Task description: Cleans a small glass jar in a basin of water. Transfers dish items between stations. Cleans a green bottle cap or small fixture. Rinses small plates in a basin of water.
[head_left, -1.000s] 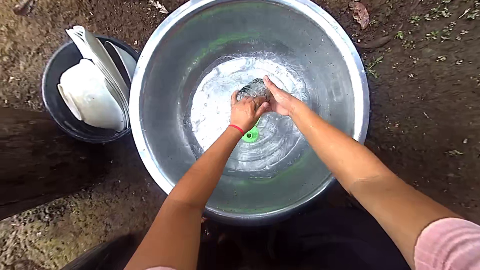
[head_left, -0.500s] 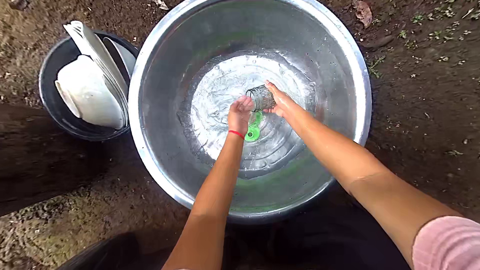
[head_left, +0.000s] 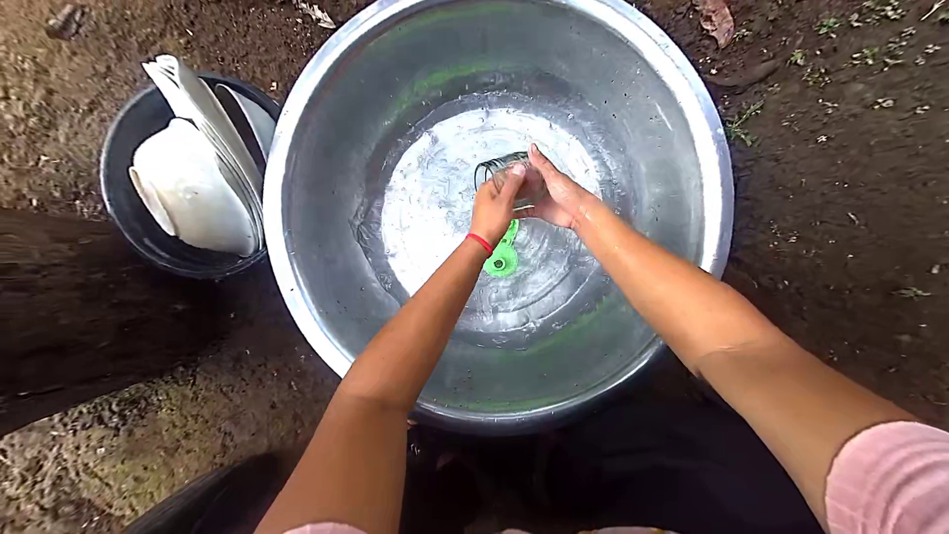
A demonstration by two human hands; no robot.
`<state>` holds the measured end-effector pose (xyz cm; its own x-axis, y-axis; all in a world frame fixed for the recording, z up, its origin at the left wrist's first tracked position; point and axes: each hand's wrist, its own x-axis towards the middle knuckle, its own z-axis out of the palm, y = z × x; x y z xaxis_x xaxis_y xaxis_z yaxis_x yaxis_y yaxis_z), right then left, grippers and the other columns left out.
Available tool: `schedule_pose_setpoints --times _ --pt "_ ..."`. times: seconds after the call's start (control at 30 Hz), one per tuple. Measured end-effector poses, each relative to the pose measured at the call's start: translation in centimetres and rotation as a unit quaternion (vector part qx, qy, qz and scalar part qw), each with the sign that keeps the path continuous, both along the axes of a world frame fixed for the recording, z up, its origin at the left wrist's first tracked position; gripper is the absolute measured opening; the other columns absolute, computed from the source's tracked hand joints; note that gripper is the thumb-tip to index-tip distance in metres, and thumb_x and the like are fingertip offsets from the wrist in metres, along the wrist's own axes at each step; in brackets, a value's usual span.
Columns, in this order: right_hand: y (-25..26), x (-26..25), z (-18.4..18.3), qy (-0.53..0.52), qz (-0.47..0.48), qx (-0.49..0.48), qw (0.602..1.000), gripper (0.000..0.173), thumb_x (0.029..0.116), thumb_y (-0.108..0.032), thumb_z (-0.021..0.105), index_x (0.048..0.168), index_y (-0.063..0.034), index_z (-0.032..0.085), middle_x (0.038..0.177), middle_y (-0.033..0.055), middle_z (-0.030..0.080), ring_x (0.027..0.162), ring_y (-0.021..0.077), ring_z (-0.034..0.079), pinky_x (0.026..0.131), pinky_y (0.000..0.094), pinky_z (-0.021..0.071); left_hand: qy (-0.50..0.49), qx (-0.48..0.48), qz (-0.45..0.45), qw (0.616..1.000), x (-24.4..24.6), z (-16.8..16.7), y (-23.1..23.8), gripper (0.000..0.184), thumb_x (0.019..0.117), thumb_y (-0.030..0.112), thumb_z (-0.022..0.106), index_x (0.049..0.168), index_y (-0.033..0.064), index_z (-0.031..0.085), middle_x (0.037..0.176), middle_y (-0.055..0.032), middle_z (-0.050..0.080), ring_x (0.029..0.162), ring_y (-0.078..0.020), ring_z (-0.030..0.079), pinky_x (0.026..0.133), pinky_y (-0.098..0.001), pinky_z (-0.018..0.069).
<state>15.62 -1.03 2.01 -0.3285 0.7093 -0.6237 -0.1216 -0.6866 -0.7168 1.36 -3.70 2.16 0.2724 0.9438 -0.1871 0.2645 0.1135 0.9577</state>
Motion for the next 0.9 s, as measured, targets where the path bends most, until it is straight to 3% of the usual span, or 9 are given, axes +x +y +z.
schedule_pose_setpoints --times 0.1,0.2,0.3,0.4,0.53,0.6,0.7,0.77,0.9 --pt "0.2 -0.2 0.4 -0.009 -0.063 0.017 0.998 0.056 0.1087 -0.052 0.032 0.142 -0.0102 0.048 0.116 0.0101 0.066 0.101 0.0201 0.066 0.087 0.0394 0.0569 0.155 0.205 -0.104 0.961 -2.1 -2.6 -1.0 0.048 0.1064 0.036 0.047 0.136 0.0020 0.064 0.143 -0.0128 0.062 0.143 -0.0322 0.048 0.122 -0.0679 0.0078" --pt "0.4 0.5 -0.2 -0.071 -0.131 -0.059 0.987 0.065 0.1061 -0.061 0.033 0.149 -0.0125 0.044 0.126 0.0168 0.062 0.101 0.0271 0.065 0.083 0.0423 0.0554 0.317 0.170 0.042 0.932 -7.9 -5.9 -2.5 0.037 0.1045 0.030 0.055 0.132 0.0087 0.068 0.146 -0.0175 0.058 0.142 -0.0401 0.046 0.120 -0.0665 0.0201" --pt "-0.1 0.4 -1.9 -0.100 -0.165 -0.127 0.973 0.074 0.1030 -0.069 0.027 0.151 -0.0148 0.041 0.126 0.0166 0.059 0.092 0.0240 0.061 0.074 0.0349 0.0513 0.074 -0.179 0.420 0.887 -9.0 -7.5 -4.2 0.037 0.1106 0.016 0.039 0.135 -0.0041 0.058 0.134 -0.0121 0.064 0.124 -0.0165 0.060 0.108 -0.0355 0.0444" --pt "-0.5 -1.0 -2.3 -0.082 -0.164 -0.129 0.974 0.068 0.1058 -0.063 0.030 0.151 -0.0134 0.040 0.132 0.0171 0.056 0.102 0.0260 0.061 0.081 0.0388 0.0531 -0.309 -0.327 0.426 0.785 -4.9 -4.1 -4.0 0.039 0.1110 0.029 0.022 0.130 0.0074 0.048 0.110 -0.0050 0.063 0.095 -0.0145 0.064 0.086 -0.0338 0.0535" --pt "-0.9 -1.7 -1.8 -0.063 -0.154 -0.104 0.981 0.063 0.1088 -0.053 0.034 0.154 -0.0098 0.037 0.142 0.0201 0.052 0.122 0.0325 0.058 0.096 0.0505 0.0524 -0.119 -0.136 0.354 0.918 -3.8 -0.6 -3.9 0.041 0.1114 0.016 0.031 0.129 -0.0051 0.061 0.122 -0.0137 0.069 0.111 -0.0159 0.065 0.096 -0.0319 0.0508" --pt "-0.9 -1.8 -1.9 -0.057 -0.167 -0.109 0.978 0.059 0.1095 -0.051 0.031 0.153 -0.0122 0.035 0.136 0.0206 0.052 0.109 0.0325 0.061 0.084 0.0469 0.0550 0.037 -0.109 0.443 0.889 -6.7 -4.4 -5.2 0.042 0.1106 0.017 0.037 0.141 -0.0058 0.055 0.141 -0.0232 0.059 0.134 -0.0303 0.054 0.114 -0.0462 0.0392" --pt "-0.8 -1.5 -2.6 -0.052 -0.188 -0.133 0.972 0.061 0.1092 -0.054 0.029 0.154 -0.0130 0.035 0.135 0.0218 0.052 0.102 0.0327 0.062 0.080 0.0444 0.0554 -0.086 -0.245 0.543 0.798 -6.1 -7.2 -5.8 0.042 0.1125 0.027 0.035 0.141 0.0015 0.052 0.130 -0.0124 0.061 0.115 -0.0183 0.058 0.100 -0.0380 0.0468" --pt "-0.7 -1.5 -3.2 -0.067 -0.176 -0.128 0.974 0.061 0.1090 -0.053 0.029 0.153 -0.0113 0.036 0.135 0.0203 0.052 0.105 0.0311 0.060 0.082 0.0446 0.0537 -0.262 -0.271 0.462 0.803 -3.4 -4.8 -4.9 0.036 0.1108 0.024 0.028 0.130 0.0031 0.049 0.112 -0.0056 0.061 0.095 -0.0118 0.062 0.084 -0.0302 0.0525" --pt "-0.5 -0.8 -2.8 -0.091 -0.125 -0.101 0.983 0.057 0.1072 -0.056 0.034 0.142 -0.0131 0.050 0.124 0.0125 0.064 0.104 0.0244 0.064 0.084 0.0425 0.0545 -0.116 -0.061 0.399 0.907 -3.1 -1.3 -3.7 0.041 0.1099 0.012 0.031 0.132 -0.0093 0.059 0.135 -0.0192 0.063 0.128 -0.0177 0.057 0.111 -0.0312 0.0413"
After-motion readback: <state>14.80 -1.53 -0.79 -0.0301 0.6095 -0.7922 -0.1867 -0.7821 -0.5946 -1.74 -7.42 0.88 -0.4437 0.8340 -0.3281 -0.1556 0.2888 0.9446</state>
